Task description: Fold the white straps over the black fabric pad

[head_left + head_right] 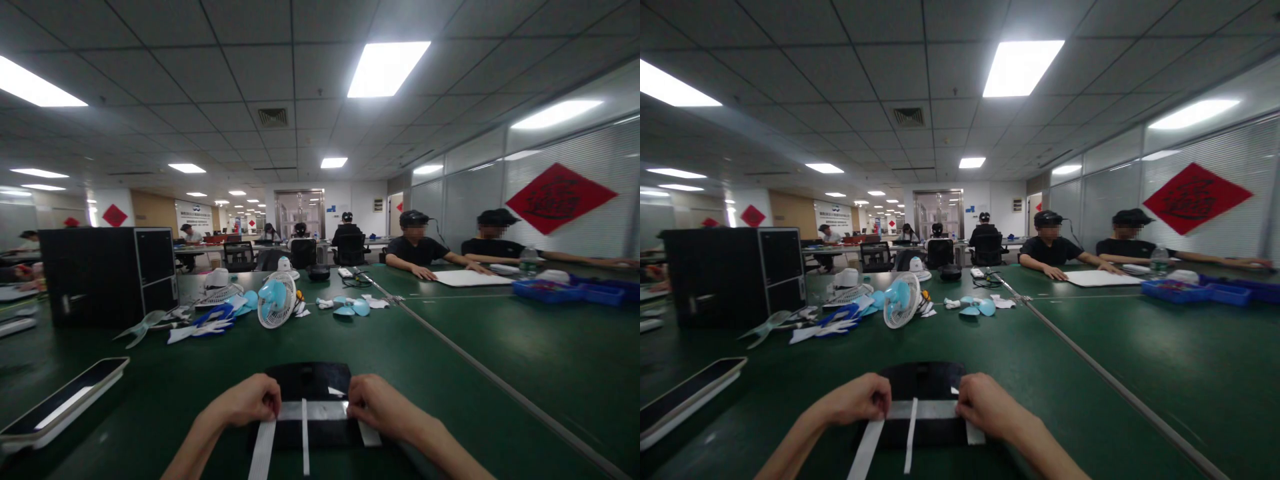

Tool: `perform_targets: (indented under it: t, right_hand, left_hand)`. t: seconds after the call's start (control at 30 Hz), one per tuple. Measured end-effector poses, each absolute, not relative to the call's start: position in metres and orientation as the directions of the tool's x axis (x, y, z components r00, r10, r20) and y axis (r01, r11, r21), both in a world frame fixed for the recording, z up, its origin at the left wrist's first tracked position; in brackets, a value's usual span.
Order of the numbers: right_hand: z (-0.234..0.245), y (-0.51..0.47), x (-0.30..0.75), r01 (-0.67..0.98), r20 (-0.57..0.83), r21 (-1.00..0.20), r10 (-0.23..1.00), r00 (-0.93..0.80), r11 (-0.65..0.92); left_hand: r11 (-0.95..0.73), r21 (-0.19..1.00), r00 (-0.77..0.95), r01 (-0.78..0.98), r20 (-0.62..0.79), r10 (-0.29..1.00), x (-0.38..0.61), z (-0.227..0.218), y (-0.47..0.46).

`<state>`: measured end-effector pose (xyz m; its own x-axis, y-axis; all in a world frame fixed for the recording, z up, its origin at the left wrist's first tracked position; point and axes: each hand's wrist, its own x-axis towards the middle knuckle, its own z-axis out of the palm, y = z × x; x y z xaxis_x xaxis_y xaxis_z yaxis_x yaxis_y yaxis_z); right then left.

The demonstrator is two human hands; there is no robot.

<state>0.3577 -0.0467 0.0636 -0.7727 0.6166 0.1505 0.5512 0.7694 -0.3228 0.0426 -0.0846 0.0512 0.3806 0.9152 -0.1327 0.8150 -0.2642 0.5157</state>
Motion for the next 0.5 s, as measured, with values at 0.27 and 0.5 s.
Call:
perform_targets:
  t: [0.27, 0.5]
  right_hand:
    - [0.0596, -0.0378, 0.3648, 0.547, 0.166, -0.334, 0.619, -0.767, 0.767]
    - [0.0656, -0.0430, 0.3629, 0.564, 0.166, -0.332, 0.635, -0.754, 0.756]
  left_hand:
    - [-0.214, 0.533, 0.357, 0.819, -0.180, 0.917, 0.0423, 0.0539, -0.0876]
    - [-0.215, 0.535, 0.352, 0.817, -0.167, 0.921, 0.0423, 0.0555, -0.0884]
